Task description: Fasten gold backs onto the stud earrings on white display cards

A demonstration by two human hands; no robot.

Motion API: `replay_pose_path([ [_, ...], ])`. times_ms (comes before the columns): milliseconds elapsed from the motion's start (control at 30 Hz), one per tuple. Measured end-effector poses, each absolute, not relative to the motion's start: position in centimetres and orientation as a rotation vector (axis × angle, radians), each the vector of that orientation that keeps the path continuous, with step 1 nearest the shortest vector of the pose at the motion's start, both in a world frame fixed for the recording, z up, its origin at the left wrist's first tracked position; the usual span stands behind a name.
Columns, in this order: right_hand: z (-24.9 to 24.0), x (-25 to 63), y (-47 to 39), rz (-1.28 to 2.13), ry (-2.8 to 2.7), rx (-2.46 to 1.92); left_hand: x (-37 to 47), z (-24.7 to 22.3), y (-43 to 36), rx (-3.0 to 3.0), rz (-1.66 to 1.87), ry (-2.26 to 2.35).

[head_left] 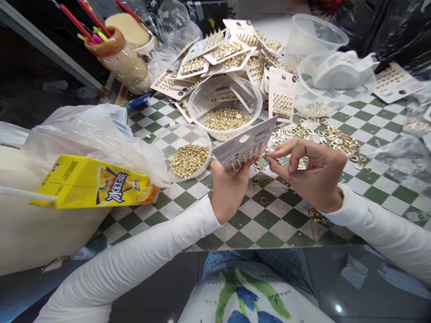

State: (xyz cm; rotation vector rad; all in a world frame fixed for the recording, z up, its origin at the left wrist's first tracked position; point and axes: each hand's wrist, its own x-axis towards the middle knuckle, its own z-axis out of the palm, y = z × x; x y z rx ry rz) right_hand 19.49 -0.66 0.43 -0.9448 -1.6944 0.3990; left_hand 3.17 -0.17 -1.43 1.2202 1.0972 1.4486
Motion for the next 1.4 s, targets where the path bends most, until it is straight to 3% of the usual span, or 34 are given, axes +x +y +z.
replay_pose_path([
  [1267,0.3,19.1,-1.0,0.32,-1.706,-0.985,2.9,-2.4,-0.1,1.423,1.4,1.07],
  [1400,0.5,19.3,-0.6,0.286,-1.763,-0.946,3.1,-1.6,-0.1,1.148,1.39,1.01],
])
